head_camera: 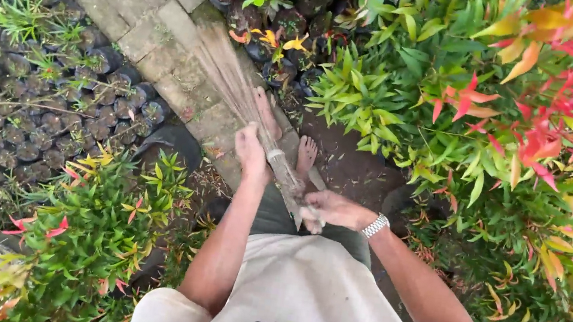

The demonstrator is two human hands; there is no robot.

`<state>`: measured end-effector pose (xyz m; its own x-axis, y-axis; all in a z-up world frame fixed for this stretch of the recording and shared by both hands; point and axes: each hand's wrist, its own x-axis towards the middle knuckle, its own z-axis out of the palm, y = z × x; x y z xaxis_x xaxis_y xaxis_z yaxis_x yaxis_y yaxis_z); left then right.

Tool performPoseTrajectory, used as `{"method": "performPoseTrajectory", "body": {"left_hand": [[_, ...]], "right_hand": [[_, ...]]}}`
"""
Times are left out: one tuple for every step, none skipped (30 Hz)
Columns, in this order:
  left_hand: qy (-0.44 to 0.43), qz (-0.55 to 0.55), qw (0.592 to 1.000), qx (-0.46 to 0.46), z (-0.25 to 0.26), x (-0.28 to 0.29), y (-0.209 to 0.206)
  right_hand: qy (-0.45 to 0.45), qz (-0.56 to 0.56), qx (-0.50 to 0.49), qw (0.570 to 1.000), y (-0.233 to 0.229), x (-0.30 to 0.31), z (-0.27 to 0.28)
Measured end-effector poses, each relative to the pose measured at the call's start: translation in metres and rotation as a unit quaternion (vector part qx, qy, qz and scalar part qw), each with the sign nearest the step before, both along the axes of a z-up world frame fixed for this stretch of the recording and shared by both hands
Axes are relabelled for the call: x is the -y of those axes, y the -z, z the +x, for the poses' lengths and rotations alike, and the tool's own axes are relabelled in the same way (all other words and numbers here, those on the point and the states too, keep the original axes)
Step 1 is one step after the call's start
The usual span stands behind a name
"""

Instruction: The person trims several potted plants with colorful foliage using shears. They move along a brick path, cutting leaves and branches from different plants, and occasionally use a broom to sweep debris.

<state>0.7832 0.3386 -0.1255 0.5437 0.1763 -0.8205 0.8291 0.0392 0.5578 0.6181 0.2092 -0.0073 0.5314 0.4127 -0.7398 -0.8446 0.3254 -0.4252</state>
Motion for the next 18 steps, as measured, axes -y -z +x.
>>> {"method": "performPoseTrajectory", "body": {"left_hand": [[0.004,0.016,1.000,0.007,0.004,-0.010,0.019],[0.007,0.032,0.999,0.015,0.008,-0.019,0.038],[0.011,0.034,0.999,0.012,0.010,-0.022,0.042],[0.022,0.045,0.999,0.016,0.013,-0.026,0.046],[0.028,0.058,0.998,0.018,0.012,-0.033,0.049],[0.028,0.063,0.998,0.013,0.010,-0.037,0.049],[0.028,0.074,0.997,0.020,0.009,-0.038,0.051],[0.027,0.085,0.996,0.027,0.009,-0.041,0.053],[0.019,0.088,0.996,0.027,0.005,-0.049,0.052],[0.008,0.096,0.994,0.046,0.001,-0.056,0.051],[0.001,0.108,0.992,0.061,-0.009,-0.069,0.049],[-0.004,0.116,0.992,0.057,-0.018,-0.075,0.055],[-0.007,0.128,0.990,0.063,-0.030,-0.085,0.060],[-0.010,0.141,0.988,0.069,-0.043,-0.095,0.065],[-0.010,0.151,0.987,0.061,-0.053,-0.103,0.064],[-0.017,0.162,0.986,0.045,-0.064,-0.110,0.064],[-0.023,0.168,0.985,0.030,-0.073,-0.112,0.067],[-0.022,0.173,0.984,0.023,-0.081,-0.112,0.054]], "right_hand": [[0.020,0.022,0.031,0.999,0.006,0.005,-0.009],[0.039,0.043,0.063,0.996,0.013,0.009,-0.018],[0.043,0.045,0.059,0.996,0.019,0.011,-0.029],[0.021,0.017,0.074,0.997,0.025,0.011,-0.040],[-0.006,-0.008,0.088,0.996,0.030,0.011,-0.052],[-0.006,-0.003,0.083,0.997,0.031,0.011,-0.060],[0.044,-0.004,0.055,0.998,0.034,0.015,-0.066],[0.094,-0.006,0.025,0.995,0.038,0.018,-0.072],[0.086,-0.002,0.026,0.996,0.048,0.020,-0.072],[0.097,-0.076,-0.005,0.992,0.058,0.021,-0.072],[0.109,-0.147,-0.039,0.982,0.068,0.017,-0.078],[0.102,-0.140,-0.042,0.984,0.057,0.025,-0.063],[0.120,-0.170,-0.096,0.973,0.045,0.028,-0.051],[0.136,-0.200,-0.151,0.959,0.034,0.032,-0.039],[0.132,-0.192,-0.159,0.960,0.037,0.038,-0.032],[0.118,-0.191,-0.129,0.966,0.042,0.045,-0.026],[0.106,-0.194,-0.097,0.970,0.048,0.055,-0.020],[0.104,-0.190,-0.105,0.971,0.043,0.061,-0.009]]}}
